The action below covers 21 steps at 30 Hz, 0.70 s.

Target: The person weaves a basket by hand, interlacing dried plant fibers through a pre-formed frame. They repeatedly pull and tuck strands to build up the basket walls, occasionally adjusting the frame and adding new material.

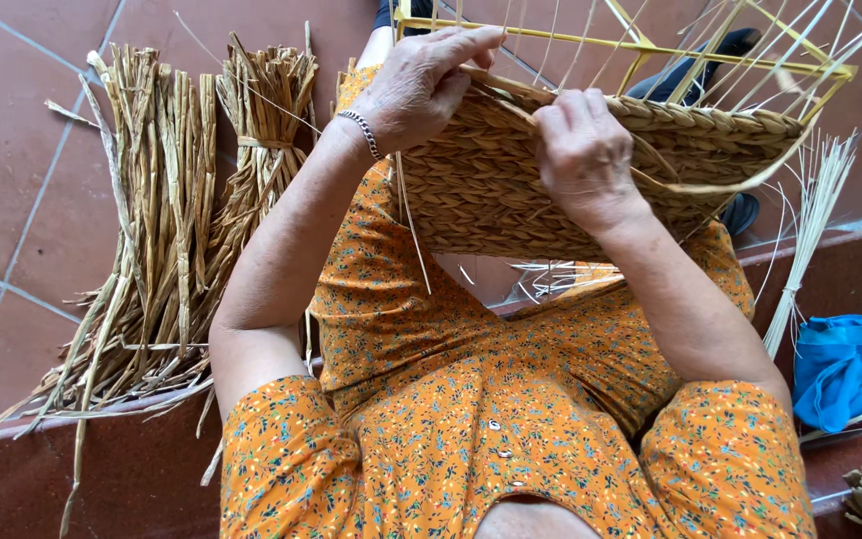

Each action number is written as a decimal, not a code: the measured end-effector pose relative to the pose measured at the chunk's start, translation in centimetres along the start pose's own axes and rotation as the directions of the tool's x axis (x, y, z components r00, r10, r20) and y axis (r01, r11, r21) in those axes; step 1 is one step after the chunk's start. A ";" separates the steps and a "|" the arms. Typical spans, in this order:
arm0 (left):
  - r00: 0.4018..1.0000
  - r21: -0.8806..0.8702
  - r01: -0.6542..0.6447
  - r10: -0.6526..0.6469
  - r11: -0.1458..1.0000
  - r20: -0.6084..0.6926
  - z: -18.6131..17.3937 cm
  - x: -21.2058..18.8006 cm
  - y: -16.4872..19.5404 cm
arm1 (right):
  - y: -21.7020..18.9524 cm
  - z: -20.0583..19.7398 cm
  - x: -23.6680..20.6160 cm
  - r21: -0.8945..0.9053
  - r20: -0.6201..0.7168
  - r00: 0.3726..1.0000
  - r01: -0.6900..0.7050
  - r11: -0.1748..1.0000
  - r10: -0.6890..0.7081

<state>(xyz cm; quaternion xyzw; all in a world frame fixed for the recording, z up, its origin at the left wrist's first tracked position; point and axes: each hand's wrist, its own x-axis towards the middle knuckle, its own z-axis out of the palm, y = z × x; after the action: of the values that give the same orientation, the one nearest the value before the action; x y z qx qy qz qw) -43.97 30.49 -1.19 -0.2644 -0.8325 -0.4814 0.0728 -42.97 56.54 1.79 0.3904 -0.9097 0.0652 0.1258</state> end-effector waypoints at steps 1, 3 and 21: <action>1.000 -0.020 -0.003 0.003 1.000 0.000 0.0 -0.1 0.1 | 0.2 -0.5 0.1 0.162 0.048 0.998 -0.057 0.985 0.050; 1.000 -0.010 -0.021 0.021 1.000 0.009 0.1 -0.3 0.5 | 1.2 -2.6 0.3 0.460 0.169 0.977 -0.192 0.867 0.127; 0.992 0.335 -0.036 0.073 0.942 -0.099 2.5 0.6 2.3 | 7.1 -6.5 5.9 0.230 0.586 0.795 -0.350 0.908 0.158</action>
<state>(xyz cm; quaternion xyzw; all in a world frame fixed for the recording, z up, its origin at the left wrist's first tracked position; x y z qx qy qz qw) -42.96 33.71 -0.58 -0.2443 -0.8889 -0.3457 0.1752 -50.87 58.68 9.54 0.2801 -0.9273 0.1154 -0.2199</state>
